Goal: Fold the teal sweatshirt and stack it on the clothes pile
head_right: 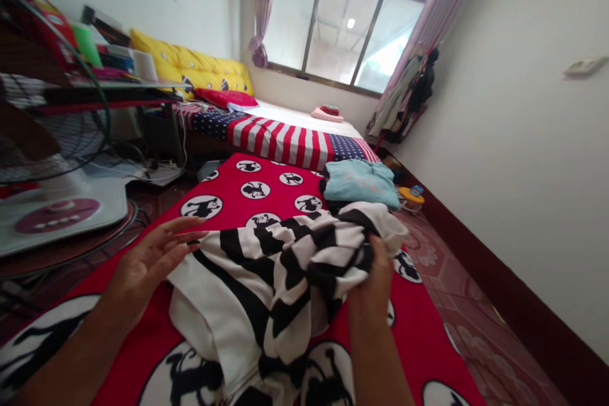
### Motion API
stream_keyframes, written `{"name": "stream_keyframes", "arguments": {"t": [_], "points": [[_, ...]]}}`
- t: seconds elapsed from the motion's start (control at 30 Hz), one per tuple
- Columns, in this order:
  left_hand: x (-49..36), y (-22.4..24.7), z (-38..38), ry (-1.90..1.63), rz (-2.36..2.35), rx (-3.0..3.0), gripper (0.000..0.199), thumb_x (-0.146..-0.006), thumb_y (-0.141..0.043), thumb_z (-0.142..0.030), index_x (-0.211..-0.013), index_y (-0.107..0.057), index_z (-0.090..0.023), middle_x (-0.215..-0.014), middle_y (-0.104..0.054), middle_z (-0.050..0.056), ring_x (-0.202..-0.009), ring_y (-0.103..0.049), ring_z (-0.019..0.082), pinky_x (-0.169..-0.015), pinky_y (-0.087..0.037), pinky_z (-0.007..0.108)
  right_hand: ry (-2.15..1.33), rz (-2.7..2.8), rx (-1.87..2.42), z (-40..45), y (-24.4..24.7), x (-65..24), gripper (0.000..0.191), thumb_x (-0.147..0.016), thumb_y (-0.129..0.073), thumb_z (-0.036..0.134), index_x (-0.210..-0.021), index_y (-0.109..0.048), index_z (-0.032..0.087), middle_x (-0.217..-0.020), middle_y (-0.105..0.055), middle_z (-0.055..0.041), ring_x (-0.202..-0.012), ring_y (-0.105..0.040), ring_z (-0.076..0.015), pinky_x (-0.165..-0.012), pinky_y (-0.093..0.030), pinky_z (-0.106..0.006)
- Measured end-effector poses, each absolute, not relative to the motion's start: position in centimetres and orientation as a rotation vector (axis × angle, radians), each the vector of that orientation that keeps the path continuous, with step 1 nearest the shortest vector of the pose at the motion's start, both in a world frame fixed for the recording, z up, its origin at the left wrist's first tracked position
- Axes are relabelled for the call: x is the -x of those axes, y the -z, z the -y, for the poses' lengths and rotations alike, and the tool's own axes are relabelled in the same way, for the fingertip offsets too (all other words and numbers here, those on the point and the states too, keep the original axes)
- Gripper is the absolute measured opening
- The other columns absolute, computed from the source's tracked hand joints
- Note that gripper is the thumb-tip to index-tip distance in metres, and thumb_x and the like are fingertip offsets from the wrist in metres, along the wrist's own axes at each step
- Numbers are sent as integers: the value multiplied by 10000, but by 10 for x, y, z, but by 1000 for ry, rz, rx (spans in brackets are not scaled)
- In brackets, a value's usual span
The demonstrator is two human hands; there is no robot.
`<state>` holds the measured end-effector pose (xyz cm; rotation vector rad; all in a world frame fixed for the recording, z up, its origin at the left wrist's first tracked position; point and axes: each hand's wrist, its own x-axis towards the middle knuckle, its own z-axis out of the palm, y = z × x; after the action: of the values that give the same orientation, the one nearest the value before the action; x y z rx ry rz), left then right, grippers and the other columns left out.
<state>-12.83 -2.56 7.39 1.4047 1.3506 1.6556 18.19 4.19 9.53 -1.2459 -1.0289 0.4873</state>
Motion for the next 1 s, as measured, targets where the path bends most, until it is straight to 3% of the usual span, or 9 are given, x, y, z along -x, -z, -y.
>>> {"name": "stream_keyframes", "arguments": {"t": [0.13,0.23,0.3,0.4,0.53,0.73,0.87,1.0], "points": [[134,-76,29,-1772,-1339,-1352,604,-832,-490,-616,-1335,-454,-283,-1379,-530,76,-1200,-560,310,-962,-521,443,-1227,1258,806,-26,-89,-81,534,-774,-653,472,-1251,-579,241,-1232,-625,-66,-1161,-571,-243,-951,-484,-392],[151,-70,29,-1695,-1548,-1499,610,-836,-524,-571,-1363,-423,-282,-1421,-478,65,-1298,-468,301,-1081,-415,457,-1441,1627,677,-20,-79,-63,524,-706,-753,425,-1191,-628,271,-1391,-506,-69,-1265,-490,-265,-979,-454,-410],[160,-61,26,-1586,-1738,-1655,598,-821,-571,-526,-1353,-443,-283,-1406,-482,63,-1304,-456,291,-1112,-368,462,-1239,1698,821,-30,-69,-79,423,-724,-736,391,-1121,-663,262,-1417,-474,-75,-1278,-471,-271,-998,-432,-431],[163,-40,18,-1437,-1953,-1860,581,-807,-577,-519,-1325,-480,-275,-1391,-475,77,-1301,-448,295,-1113,-354,468,-715,1595,1170,-62,-45,-126,277,-765,-641,353,-1001,-677,212,-1256,-587,-108,-1196,-525,-276,-1010,-408,-464],[151,-14,6,-1211,-2119,-1946,651,-803,-557,-533,-1368,-446,-229,-1431,-425,124,-1321,-411,328,-1086,-367,498,-259,1529,1569,-100,-8,-182,457,-723,-609,338,-1139,-595,152,-1232,-579,-164,-1202,-496,-315,-1050,-357,-476],[143,-10,-3,-1013,-2321,-2017,719,-767,-623,-463,-1412,-402,-237,-1470,-357,147,-1307,-400,375,-1054,-373,524,-272,1712,1792,-120,9,-184,873,-700,-661,424,-1438,-306,123,-1458,-388,-197,-1328,-392,-339,-1025,-383,-444],[150,0,-5,-1086,-2499,-1804,873,-746,-641,-518,-1466,-294,-168,-1526,-198,240,-1361,-303,448,-1039,-365,559,-328,1886,1833,-136,-6,-155,1003,-663,-708,425,-1490,-205,162,-1422,-453,-166,-1285,-451,-314,-999,-382,-422],[156,13,-2,-1075,-2409,-1582,1006,-742,-652,-538,-1506,-125,-151,-1364,-474,249,-1183,-546,399,-881,-501,489,-426,1978,1893,-142,-11,-128,926,-639,-727,397,-1445,-328,177,-1267,-596,-147,-1185,-533,-316,-953,-385,-409]]}}
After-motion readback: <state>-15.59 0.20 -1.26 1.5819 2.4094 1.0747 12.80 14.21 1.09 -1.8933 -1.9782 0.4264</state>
